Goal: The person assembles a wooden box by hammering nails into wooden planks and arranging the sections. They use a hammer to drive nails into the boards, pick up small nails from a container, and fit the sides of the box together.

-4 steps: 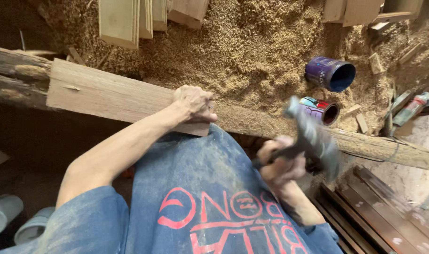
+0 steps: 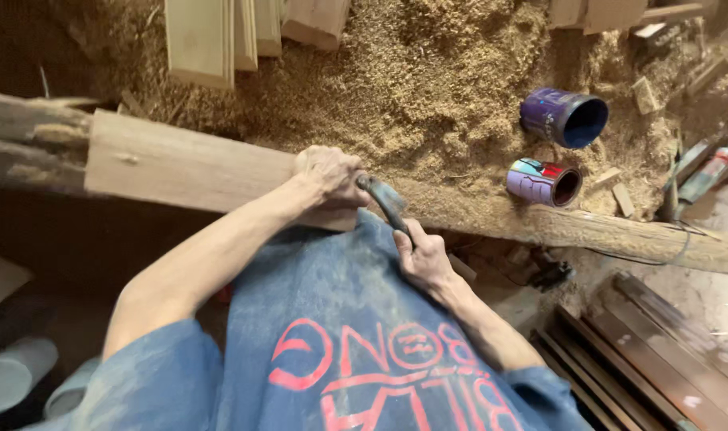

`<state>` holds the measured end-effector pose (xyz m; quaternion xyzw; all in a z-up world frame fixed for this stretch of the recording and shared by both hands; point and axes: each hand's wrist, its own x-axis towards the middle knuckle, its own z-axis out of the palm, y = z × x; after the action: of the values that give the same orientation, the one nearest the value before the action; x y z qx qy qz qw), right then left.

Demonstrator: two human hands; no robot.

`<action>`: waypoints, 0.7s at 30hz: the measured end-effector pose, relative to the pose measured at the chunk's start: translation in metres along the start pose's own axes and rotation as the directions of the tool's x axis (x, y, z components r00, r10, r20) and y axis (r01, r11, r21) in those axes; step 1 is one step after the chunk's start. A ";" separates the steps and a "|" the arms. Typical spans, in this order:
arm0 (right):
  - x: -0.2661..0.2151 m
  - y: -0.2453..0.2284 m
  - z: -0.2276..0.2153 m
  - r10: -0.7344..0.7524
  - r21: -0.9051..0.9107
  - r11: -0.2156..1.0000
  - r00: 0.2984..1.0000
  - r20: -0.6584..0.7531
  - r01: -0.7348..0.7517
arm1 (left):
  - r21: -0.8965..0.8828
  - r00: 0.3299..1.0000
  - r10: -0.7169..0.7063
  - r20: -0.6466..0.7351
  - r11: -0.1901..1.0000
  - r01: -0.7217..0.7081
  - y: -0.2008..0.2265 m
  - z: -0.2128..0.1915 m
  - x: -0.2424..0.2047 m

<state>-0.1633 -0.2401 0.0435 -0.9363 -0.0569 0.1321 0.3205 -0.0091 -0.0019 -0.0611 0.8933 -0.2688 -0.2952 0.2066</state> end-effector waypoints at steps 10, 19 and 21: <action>0.040 -0.028 -0.064 0.501 0.606 0.608 0.840 0.210 -0.514 | 0.337 0.885 0.167 -0.434 0.942 -0.013 -0.025 -0.006 -0.042; 0.134 -0.023 -0.101 0.497 0.636 0.345 0.709 0.500 -0.690 | 0.142 0.972 0.019 -0.235 0.990 0.015 -0.015 -0.039 -0.062; 0.151 -0.016 -0.096 0.439 0.599 0.409 0.723 0.533 -0.689 | 0.090 0.972 0.006 -0.235 0.996 0.016 -0.014 -0.043 -0.060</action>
<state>0.0084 -0.2547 0.0949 -0.6377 0.2812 0.3808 0.6076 -0.0178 0.0542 -0.0120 0.9311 -0.2534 -0.1754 0.1952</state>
